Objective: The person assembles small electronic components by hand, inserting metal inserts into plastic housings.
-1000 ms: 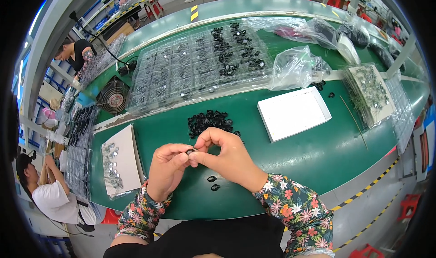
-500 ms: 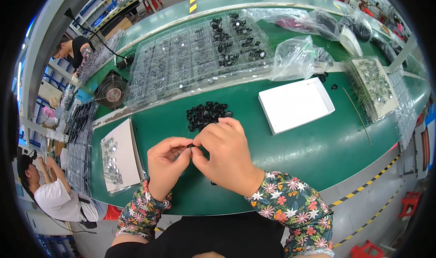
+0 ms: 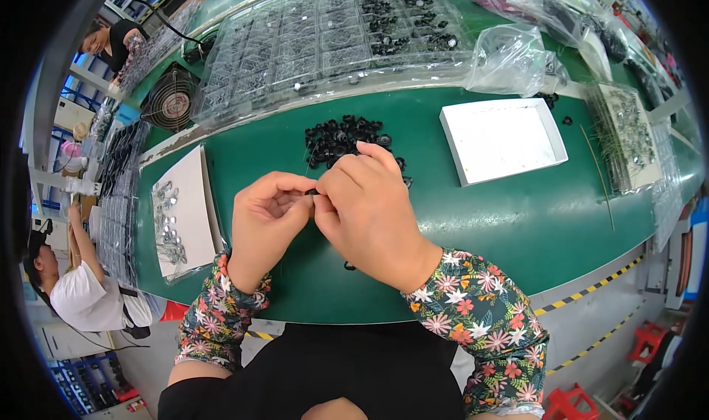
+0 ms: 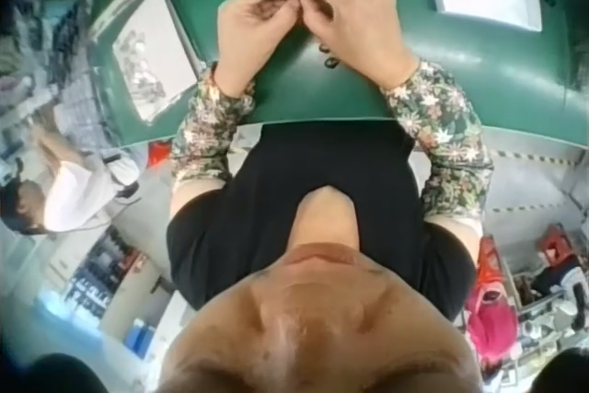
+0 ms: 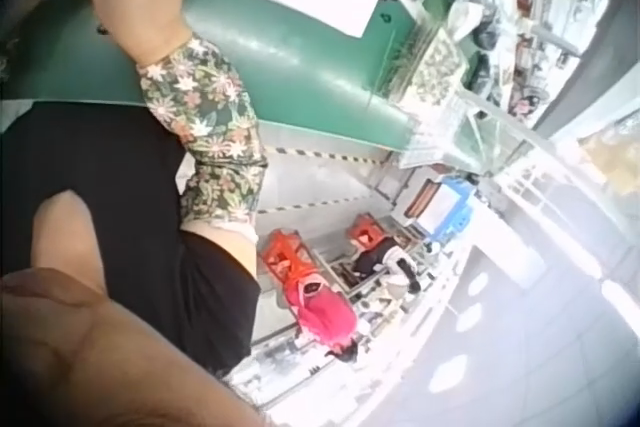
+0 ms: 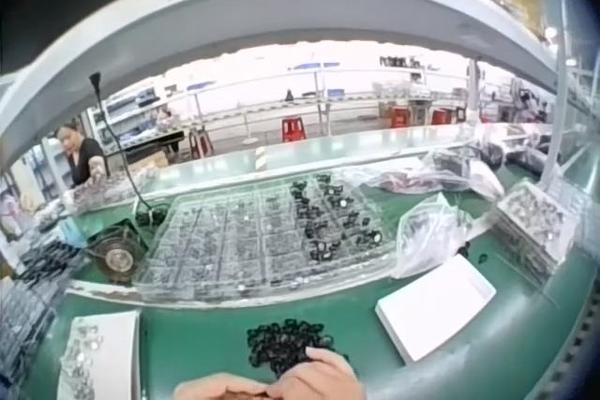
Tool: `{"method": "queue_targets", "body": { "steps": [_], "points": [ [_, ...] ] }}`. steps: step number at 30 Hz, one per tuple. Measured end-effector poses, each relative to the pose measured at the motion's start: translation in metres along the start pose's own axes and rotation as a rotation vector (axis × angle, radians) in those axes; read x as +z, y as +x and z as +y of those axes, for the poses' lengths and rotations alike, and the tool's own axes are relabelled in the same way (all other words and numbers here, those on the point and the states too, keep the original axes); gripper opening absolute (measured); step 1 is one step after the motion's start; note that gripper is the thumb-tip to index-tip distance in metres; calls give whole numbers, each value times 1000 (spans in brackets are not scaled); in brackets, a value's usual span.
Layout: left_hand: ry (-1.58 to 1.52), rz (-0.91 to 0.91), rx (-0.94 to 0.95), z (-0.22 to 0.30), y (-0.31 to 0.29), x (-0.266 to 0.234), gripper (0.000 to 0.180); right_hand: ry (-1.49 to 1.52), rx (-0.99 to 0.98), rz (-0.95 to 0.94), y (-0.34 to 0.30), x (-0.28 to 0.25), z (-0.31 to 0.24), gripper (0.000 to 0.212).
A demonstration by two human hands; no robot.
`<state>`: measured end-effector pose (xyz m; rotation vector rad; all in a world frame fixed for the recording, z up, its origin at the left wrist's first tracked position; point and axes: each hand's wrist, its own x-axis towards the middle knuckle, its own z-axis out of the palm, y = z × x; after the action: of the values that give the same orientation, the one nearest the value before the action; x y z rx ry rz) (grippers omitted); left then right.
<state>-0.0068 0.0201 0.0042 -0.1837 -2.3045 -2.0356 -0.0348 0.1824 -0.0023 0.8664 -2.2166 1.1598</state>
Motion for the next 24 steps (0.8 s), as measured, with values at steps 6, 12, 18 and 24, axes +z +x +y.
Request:
{"method": "queue_targets", "body": {
  "steps": [6,12,18,24],
  "points": [
    [-227,-140,-73,4,2,-10,32,156,102,-33,1,-7,4,13],
    [-275,-227,-162,8,3,-17,32,170,122,-48,3,-14,0,8],
    [-327,-246,-146,5,3,-16,33,215,149,-65,3,-18,-1,7],
    [-284,-267,-143,4,4,-14,32,234,184,-101,3,-21,-1,6]
  ]
}}
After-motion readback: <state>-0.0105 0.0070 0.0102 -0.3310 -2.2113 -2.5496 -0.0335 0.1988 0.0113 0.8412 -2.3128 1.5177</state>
